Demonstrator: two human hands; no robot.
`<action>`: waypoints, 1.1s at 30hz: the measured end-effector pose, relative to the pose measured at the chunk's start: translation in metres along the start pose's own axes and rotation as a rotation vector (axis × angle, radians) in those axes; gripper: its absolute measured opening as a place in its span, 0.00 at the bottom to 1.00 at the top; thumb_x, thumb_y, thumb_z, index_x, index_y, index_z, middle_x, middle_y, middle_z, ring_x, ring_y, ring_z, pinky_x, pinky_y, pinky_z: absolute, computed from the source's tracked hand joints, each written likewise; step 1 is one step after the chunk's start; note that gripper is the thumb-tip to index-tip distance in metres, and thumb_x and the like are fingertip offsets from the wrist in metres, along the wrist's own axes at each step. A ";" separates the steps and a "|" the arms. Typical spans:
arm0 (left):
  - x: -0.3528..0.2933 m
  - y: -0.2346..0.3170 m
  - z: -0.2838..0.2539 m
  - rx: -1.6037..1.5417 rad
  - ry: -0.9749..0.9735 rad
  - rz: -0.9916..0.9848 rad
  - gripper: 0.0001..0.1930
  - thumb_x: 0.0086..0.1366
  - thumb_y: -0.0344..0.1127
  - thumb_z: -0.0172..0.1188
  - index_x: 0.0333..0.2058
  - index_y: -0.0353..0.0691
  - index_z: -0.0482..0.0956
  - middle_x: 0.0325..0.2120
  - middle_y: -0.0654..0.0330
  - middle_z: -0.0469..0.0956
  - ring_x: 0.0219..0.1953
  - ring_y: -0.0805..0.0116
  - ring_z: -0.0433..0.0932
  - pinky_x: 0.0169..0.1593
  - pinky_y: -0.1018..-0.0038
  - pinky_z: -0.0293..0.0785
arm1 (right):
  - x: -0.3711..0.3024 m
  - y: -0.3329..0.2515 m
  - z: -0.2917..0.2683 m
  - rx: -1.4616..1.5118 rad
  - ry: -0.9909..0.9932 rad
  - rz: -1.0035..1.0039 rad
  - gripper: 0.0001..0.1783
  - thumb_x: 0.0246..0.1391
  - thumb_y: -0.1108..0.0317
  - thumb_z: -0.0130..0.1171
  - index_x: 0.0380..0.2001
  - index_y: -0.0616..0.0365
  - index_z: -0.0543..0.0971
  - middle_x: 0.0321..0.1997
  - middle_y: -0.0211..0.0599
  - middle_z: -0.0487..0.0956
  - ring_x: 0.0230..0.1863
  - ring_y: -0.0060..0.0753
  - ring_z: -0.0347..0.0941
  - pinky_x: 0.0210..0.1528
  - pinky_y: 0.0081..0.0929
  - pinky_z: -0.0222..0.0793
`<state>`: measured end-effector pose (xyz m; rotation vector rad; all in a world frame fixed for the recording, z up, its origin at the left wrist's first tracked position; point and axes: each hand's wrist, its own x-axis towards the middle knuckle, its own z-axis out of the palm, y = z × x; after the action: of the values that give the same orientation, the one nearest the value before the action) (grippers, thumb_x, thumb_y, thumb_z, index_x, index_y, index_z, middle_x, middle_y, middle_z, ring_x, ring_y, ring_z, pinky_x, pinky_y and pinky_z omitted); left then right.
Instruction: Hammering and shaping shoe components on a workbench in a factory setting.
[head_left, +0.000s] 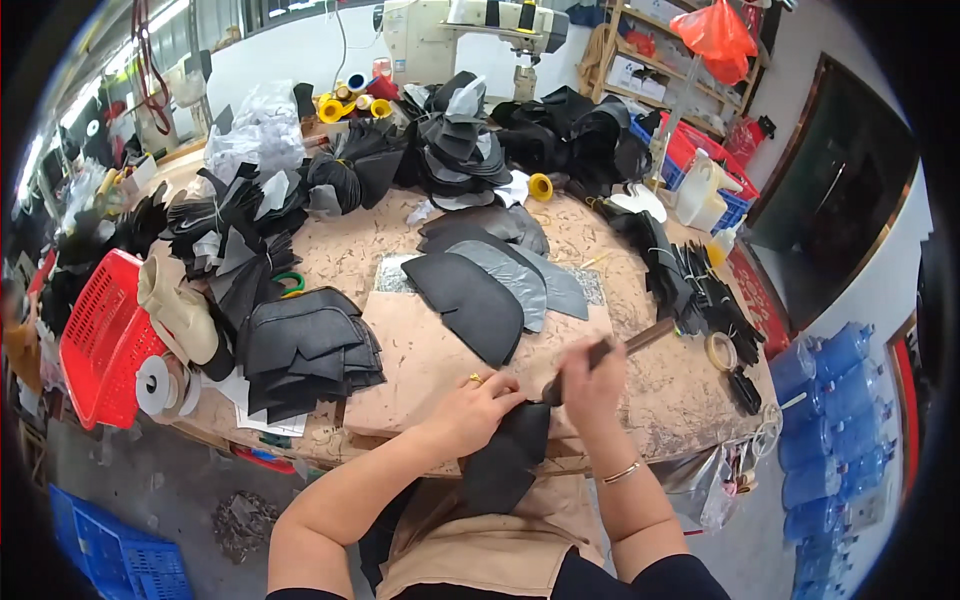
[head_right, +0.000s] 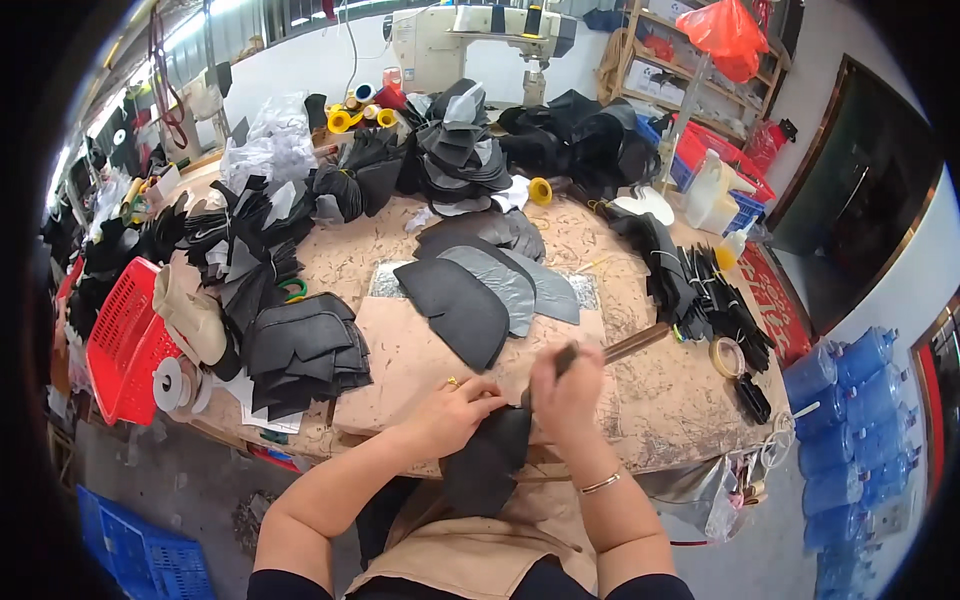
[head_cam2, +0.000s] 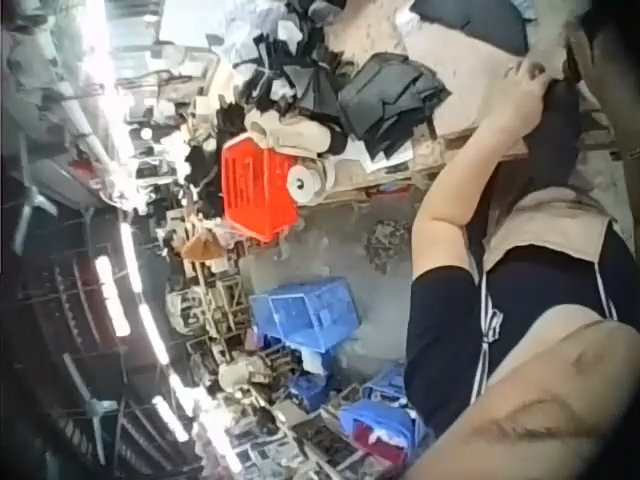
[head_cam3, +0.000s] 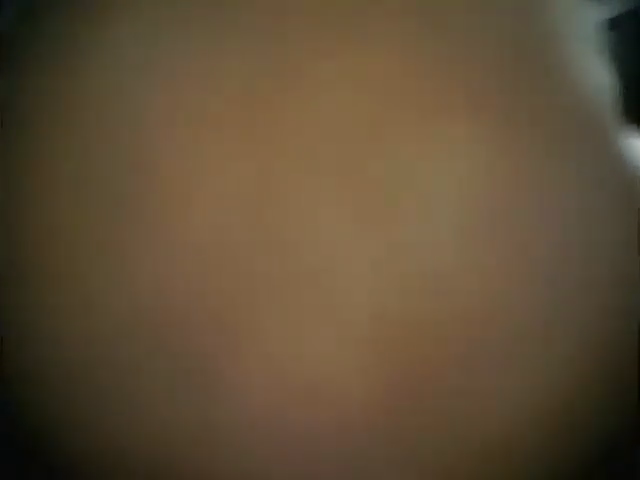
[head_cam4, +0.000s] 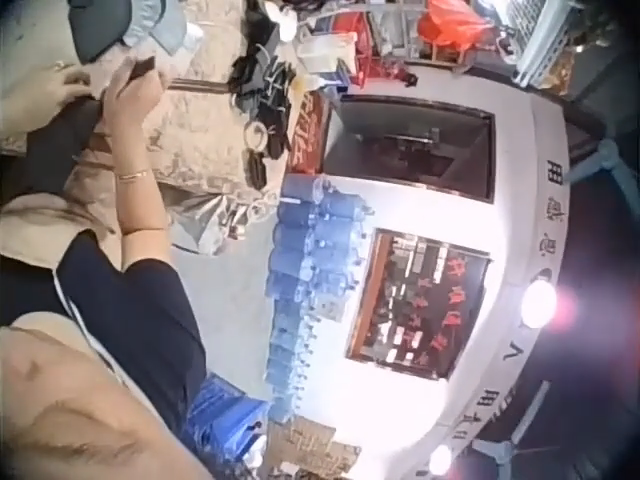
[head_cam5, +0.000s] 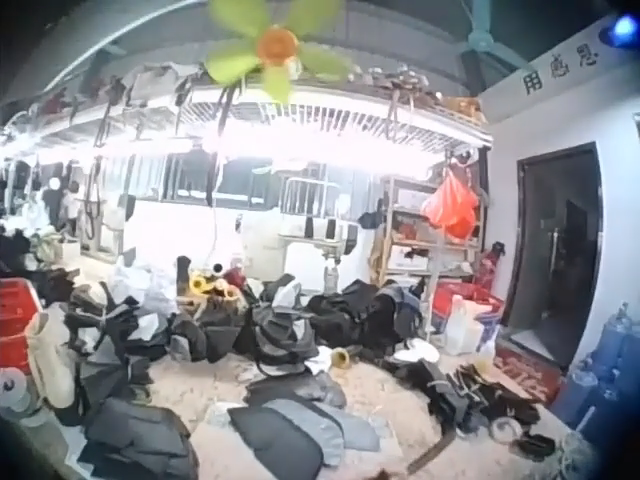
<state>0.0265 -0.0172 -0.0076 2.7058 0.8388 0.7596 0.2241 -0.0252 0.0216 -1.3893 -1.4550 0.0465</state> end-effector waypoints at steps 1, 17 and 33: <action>0.001 -0.001 -0.001 -0.048 0.007 0.010 0.17 0.56 0.27 0.57 0.46 0.41 0.78 0.43 0.61 0.74 0.47 0.58 0.74 0.50 0.67 0.71 | -0.007 0.008 0.000 -0.015 -0.018 -0.080 0.09 0.57 0.70 0.53 0.24 0.60 0.75 0.21 0.38 0.76 0.30 0.42 0.70 0.40 0.39 0.64; -0.001 -0.005 -0.002 0.014 -0.067 0.120 0.17 0.54 0.27 0.53 0.44 0.40 0.78 0.42 0.59 0.74 0.48 0.59 0.73 0.52 0.67 0.71 | 0.010 -0.013 -0.004 0.053 -0.167 -0.196 0.10 0.57 0.72 0.52 0.22 0.57 0.76 0.20 0.36 0.76 0.26 0.41 0.71 0.42 0.39 0.64; -0.005 -0.003 0.001 0.099 0.014 0.079 0.11 0.54 0.28 0.56 0.38 0.40 0.78 0.37 0.59 0.75 0.41 0.56 0.75 0.47 0.66 0.72 | -0.004 -0.020 0.021 0.228 0.026 0.055 0.04 0.53 0.71 0.56 0.27 0.59 0.75 0.23 0.38 0.75 0.25 0.45 0.68 0.38 0.39 0.63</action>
<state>0.0216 -0.0175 -0.0117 2.8390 0.7974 0.7732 0.1950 -0.0214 0.0232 -1.2391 -1.3451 0.2219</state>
